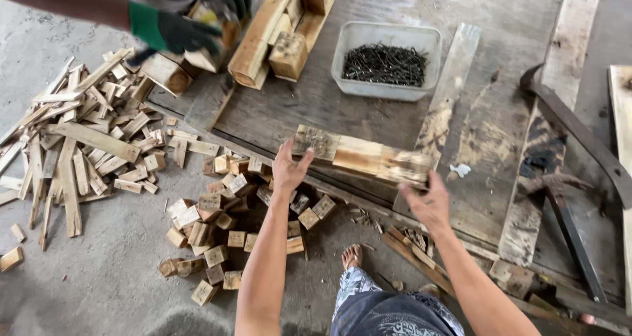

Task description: The person assembles small wooden blocks onto a plank by hand, then uses a hammer to drive nails from a nearby container into the wood. The person repeatedly picks up blocks, positions them, and hammers nails to secure them.

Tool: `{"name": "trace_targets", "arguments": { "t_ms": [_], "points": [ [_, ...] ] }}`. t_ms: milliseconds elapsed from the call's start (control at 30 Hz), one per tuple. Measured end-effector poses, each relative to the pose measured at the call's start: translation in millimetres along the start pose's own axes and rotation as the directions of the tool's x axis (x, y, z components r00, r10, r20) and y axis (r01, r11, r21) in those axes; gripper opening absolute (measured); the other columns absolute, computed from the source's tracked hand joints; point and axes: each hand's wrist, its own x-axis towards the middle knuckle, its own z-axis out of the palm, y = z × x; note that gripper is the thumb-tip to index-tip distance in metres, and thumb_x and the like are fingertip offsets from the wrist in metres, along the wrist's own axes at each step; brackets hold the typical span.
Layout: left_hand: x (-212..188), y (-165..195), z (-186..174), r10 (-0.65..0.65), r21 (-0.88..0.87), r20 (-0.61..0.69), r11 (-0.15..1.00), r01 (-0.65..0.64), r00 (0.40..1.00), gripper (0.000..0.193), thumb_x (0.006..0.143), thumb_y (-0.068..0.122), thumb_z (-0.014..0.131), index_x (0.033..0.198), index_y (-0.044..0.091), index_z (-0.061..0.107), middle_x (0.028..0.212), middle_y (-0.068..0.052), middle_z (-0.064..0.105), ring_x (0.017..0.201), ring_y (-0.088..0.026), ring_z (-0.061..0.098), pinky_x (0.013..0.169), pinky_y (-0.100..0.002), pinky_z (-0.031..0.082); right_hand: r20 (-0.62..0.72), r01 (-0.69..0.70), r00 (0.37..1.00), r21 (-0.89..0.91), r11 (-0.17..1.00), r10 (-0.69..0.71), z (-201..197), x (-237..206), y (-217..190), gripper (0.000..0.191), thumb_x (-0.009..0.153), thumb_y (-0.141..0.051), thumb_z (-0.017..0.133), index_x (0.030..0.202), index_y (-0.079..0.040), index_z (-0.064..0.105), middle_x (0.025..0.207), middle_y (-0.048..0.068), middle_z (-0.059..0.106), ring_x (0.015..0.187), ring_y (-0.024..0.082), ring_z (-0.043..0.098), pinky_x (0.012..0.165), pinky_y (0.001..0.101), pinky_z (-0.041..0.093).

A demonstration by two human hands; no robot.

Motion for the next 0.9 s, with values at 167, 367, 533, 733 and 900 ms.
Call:
{"name": "trace_targets", "arguments": {
  "t_ms": [167,367,533,733,900],
  "points": [
    [27.9,-29.3,1.3,0.019,-0.004,0.028,1.000,-0.019,0.999,0.101,0.092,0.067,0.065,0.153,-0.008,0.037,0.159,-0.029,0.038,0.149,-0.043,0.037,0.120,-0.048,0.034,0.112,0.120,0.989,-0.227,0.966,-0.096,13.3,23.9,-6.2,0.085,0.075,-0.041,0.088,0.143,-0.003,0.053,0.144,0.023,0.058,0.135,0.038,0.054,0.112,0.0449,0.046],
    [29.4,-33.2,-0.2,-0.109,-0.071,0.086,0.991,0.115,0.990,0.103,0.088,0.069,0.062,0.154,-0.005,0.033,0.160,-0.027,0.036,0.148,-0.041,0.036,0.117,-0.048,0.035,0.082,0.195,0.980,-0.209,0.958,-0.182,37.0,28.5,-1.6,0.107,0.073,-0.033,0.087,0.162,-0.006,0.034,0.158,0.024,0.042,0.143,0.041,0.044,0.113,0.0470,0.045],
    [46.2,-36.4,-12.1,-0.081,-0.082,0.084,0.993,0.088,0.993,0.103,0.088,0.069,0.062,0.155,-0.002,0.033,0.160,-0.027,0.034,0.148,-0.042,0.034,0.115,-0.049,0.035,0.077,0.293,0.956,-0.327,0.898,-0.284,58.4,37.2,-20.4,0.111,0.068,-0.035,0.094,0.153,0.001,0.032,0.149,0.027,0.040,0.139,0.043,0.040,0.116,0.0556,0.035],
    [51.4,-52.3,-10.1,-0.081,-0.140,0.097,0.986,0.094,0.992,0.104,0.084,0.070,0.066,0.155,0.001,0.037,0.159,-0.026,0.040,0.148,-0.041,0.037,0.116,-0.052,0.037,0.162,0.223,0.972,-0.376,0.899,-0.173,49.3,38.6,-17.2,0.110,0.058,-0.031,0.098,0.149,-0.009,0.041,0.147,0.018,0.043,0.134,0.035,0.048,0.115,0.0516,0.042],
    [54.8,-53.5,-11.9,-0.106,-0.002,0.144,0.994,0.107,0.984,0.102,0.082,0.066,0.068,0.158,0.008,0.033,0.163,-0.023,0.034,0.150,-0.035,0.034,0.118,-0.055,0.036,-0.093,0.178,0.973,-0.268,0.947,-0.209,-11.9,-0.9,53.1,0.114,0.053,-0.037,0.096,0.149,-0.006,0.041,0.137,0.022,0.045,0.124,0.035,0.053,0.102,0.0503,0.052]
  ]
}}
